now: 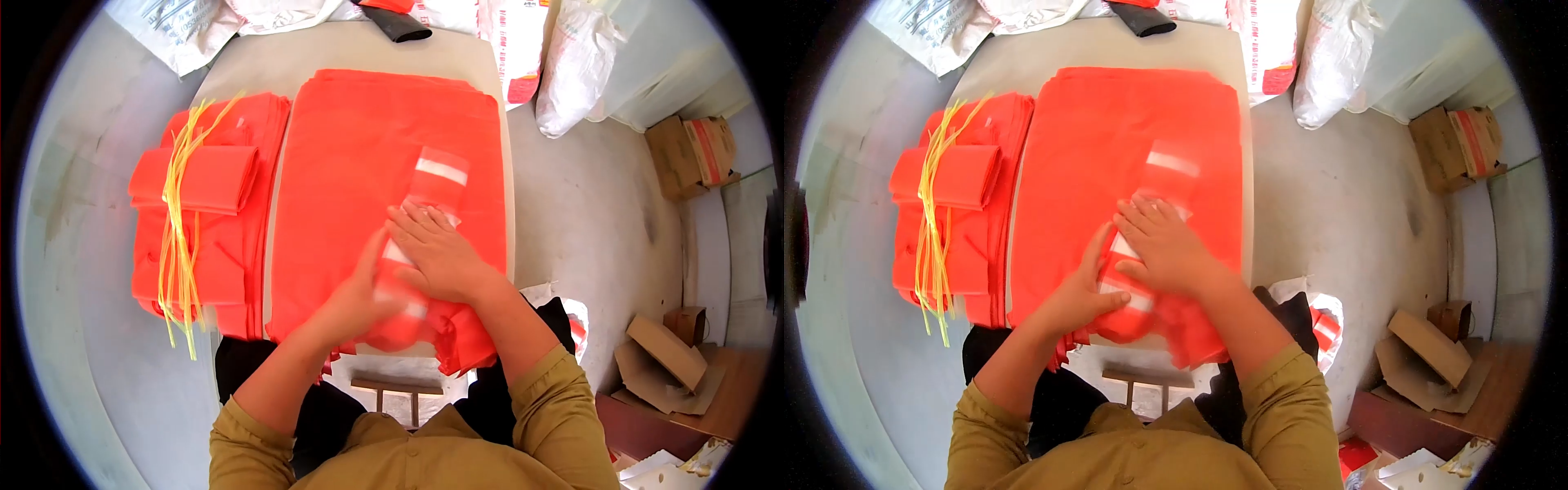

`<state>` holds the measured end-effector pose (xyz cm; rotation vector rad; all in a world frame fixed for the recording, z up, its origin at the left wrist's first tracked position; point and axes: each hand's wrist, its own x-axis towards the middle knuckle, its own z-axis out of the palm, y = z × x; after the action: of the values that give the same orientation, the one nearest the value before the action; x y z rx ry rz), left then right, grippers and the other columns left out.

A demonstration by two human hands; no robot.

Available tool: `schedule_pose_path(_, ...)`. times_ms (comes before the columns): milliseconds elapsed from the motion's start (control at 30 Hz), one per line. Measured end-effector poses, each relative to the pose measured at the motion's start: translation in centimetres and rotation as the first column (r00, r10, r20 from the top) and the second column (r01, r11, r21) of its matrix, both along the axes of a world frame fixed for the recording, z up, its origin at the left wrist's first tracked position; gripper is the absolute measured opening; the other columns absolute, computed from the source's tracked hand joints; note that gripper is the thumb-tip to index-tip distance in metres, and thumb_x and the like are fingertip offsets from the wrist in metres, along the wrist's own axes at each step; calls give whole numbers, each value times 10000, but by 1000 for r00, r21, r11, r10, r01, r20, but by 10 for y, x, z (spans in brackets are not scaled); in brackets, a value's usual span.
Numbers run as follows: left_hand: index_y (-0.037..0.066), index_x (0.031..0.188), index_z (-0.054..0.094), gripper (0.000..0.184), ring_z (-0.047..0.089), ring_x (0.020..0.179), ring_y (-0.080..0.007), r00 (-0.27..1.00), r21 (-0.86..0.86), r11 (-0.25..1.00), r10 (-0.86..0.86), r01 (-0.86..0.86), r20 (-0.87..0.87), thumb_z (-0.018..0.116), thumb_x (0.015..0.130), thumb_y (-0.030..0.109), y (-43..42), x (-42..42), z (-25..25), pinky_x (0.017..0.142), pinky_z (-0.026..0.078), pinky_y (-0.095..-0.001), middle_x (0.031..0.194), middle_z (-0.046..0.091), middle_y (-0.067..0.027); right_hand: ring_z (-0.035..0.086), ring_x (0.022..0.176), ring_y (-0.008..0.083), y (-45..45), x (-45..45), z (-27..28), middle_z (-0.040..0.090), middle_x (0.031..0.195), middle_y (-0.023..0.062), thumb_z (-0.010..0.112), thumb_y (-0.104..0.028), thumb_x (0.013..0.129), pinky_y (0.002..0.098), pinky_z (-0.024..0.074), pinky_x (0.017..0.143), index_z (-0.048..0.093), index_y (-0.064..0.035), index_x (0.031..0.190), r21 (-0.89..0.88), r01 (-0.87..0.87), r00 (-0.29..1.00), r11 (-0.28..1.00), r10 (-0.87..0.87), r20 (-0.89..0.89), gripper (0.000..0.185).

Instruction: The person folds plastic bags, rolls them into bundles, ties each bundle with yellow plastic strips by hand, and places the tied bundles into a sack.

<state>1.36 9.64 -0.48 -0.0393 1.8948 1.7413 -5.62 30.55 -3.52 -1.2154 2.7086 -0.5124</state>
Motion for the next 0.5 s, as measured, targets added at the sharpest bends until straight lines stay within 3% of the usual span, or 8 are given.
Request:
schedule_pose_path(67,158,1703,83,991,429,1463,-252,997,43,998,-45,48,-57,670,933,-51,-6,2,-20,1186,380,-368,1610,414,-156,214,1600,368,3,-4,1,333,1693,169,499,-385,1066,503,146,1303,372,-24,1602,-30,23,999,999,-22,45,659)
schedule_pose_path(167,113,1685,210,901,437,1455,-216,998,136,991,-26,17,64,684,934,-35,-5,2,-11,1186,375,-348,1601,436,-127,212,1601,365,10,-22,1,336,1693,161,501,-381,1066,504,133,1304,393,-28,1592,-125,89,986,988,-69,152,642)
schedule_pose_path(233,86,1648,317,805,468,1412,-189,995,48,994,-99,100,-25,678,940,-40,-8,3,-14,1159,401,-333,1571,474,-102,221,1598,362,17,-39,-9,350,1687,160,503,-370,1067,503,134,1302,431,-34,1573,-145,116,985,983,-95,144,612)
schedule_pose_path(367,55,1574,474,655,537,1286,-130,991,28,991,-135,135,-1,656,954,-57,-8,4,-21,1073,466,-290,1492,548,-73,215,1594,364,20,-56,-18,366,1674,153,508,-391,1057,538,132,1292,538,-86,1508,-90,165,985,982,-168,-31,545)
schedule_pose_path(500,56,1573,473,647,572,1192,-107,987,-2,990,-144,144,-67,645,962,-66,-9,6,-29,1004,498,-265,1449,569,-48,201,1592,371,15,-57,-20,358,1677,145,524,-467,1031,572,127,1283,598,-131,1462,-72,297,949,952,-302,-93,551)
